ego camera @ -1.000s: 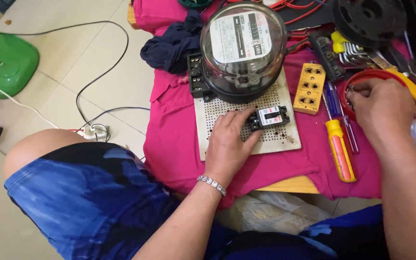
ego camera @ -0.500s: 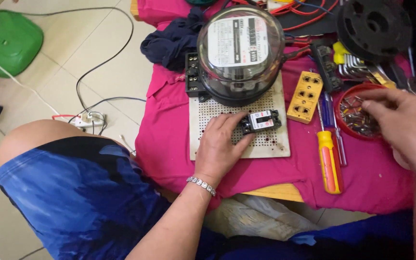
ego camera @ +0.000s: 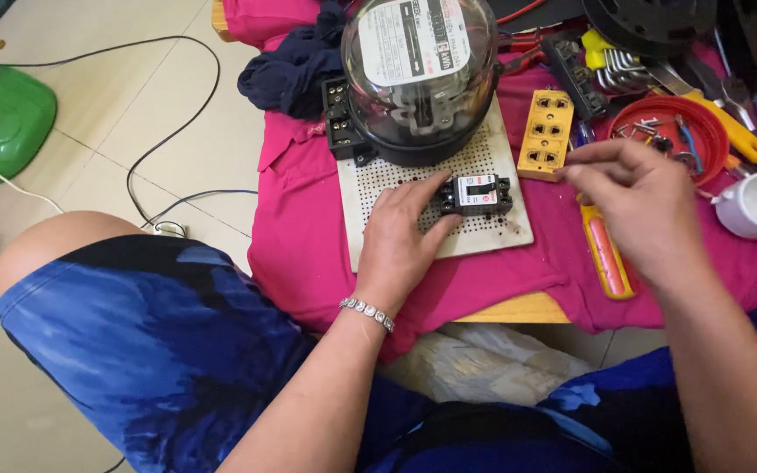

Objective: The person assembles electrical components on a perforated board, using a screwdriver to secure a black switch and a yellow socket. They also handle a glass-encased meter and a black plastic component, arranging them on the board.

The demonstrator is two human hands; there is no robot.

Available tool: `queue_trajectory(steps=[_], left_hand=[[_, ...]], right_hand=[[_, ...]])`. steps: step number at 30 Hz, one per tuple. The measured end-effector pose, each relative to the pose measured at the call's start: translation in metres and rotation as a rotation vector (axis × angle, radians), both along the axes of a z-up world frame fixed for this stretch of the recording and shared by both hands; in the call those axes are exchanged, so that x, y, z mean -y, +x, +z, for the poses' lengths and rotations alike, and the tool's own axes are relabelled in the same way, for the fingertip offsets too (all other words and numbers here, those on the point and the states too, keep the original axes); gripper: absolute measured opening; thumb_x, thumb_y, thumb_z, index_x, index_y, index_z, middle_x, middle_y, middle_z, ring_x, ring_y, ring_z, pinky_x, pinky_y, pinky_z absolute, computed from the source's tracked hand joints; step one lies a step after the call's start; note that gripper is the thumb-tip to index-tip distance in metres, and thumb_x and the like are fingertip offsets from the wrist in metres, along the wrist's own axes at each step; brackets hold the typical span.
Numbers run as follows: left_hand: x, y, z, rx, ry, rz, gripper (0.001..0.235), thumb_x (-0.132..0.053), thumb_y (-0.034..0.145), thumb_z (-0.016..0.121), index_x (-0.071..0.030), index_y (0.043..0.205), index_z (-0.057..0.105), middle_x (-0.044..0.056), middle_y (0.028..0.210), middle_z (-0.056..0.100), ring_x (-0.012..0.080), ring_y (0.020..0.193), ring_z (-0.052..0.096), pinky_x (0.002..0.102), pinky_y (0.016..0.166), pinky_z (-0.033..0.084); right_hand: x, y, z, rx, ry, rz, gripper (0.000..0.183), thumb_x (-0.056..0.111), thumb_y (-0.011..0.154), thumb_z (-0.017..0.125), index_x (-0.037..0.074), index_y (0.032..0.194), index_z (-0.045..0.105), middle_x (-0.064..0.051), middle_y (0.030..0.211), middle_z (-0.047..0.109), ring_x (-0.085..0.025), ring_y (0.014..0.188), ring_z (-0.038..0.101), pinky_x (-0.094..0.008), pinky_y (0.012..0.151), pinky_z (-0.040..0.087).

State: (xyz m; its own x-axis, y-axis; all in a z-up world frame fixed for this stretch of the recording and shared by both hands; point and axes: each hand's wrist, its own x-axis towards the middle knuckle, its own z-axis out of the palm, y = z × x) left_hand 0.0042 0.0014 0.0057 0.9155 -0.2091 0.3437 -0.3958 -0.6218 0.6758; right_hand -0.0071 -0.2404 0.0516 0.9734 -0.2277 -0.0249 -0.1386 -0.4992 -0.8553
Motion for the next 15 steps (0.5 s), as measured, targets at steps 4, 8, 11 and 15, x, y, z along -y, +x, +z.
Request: queue_trajectory(steps=[4,8,11,15], left_hand=[[-0.002,-0.002,-0.002,0.003,-0.031,-0.019,0.052,-0.018,0.079,0.080,-0.011,0.129,0.066,0.006,0.114,0.073,0.0243,0.100,0.065,0.035,0.095,0.050],[-0.003,-0.002,0.000,-0.043,-0.062,0.018,0.049,-0.019,0.079,0.081,-0.010,0.125,0.067,0.006,0.109,0.071,0.0225,0.099,0.066,0.034,0.093,0.052],[-0.003,0.001,-0.003,-0.064,-0.146,0.046,0.049,-0.017,0.081,0.082,-0.005,0.125,0.067,0.009,0.108,0.070,0.0195,0.090,0.068,0.031,0.085,0.057],[-0.003,0.002,-0.006,-0.045,-0.114,0.020,0.049,-0.019,0.079,0.083,-0.005,0.123,0.068,0.008,0.105,0.071,0.0202,0.090,0.067,0.031,0.085,0.056]], right_hand=[[-0.003,-0.006,-0.017,0.017,0.080,0.025,0.020,0.003,0.099,0.068,0.001,0.117,0.072,-0.006,0.097,0.072,-0.010,0.078,0.060,-0.021,0.068,0.047],[-0.003,-0.012,-0.021,0.007,0.030,-0.019,0.018,0.009,0.100,0.070,0.002,0.115,0.075,-0.004,0.083,0.066,-0.009,0.067,0.051,-0.022,0.057,0.039],[0.000,-0.014,-0.023,0.018,-0.005,-0.016,0.019,0.010,0.100,0.070,0.002,0.116,0.075,-0.005,0.087,0.069,-0.010,0.068,0.053,-0.023,0.058,0.041],[-0.006,-0.019,-0.017,0.007,-0.049,-0.023,0.019,0.011,0.099,0.070,0.005,0.116,0.077,-0.005,0.088,0.073,-0.010,0.066,0.056,-0.024,0.056,0.042]])
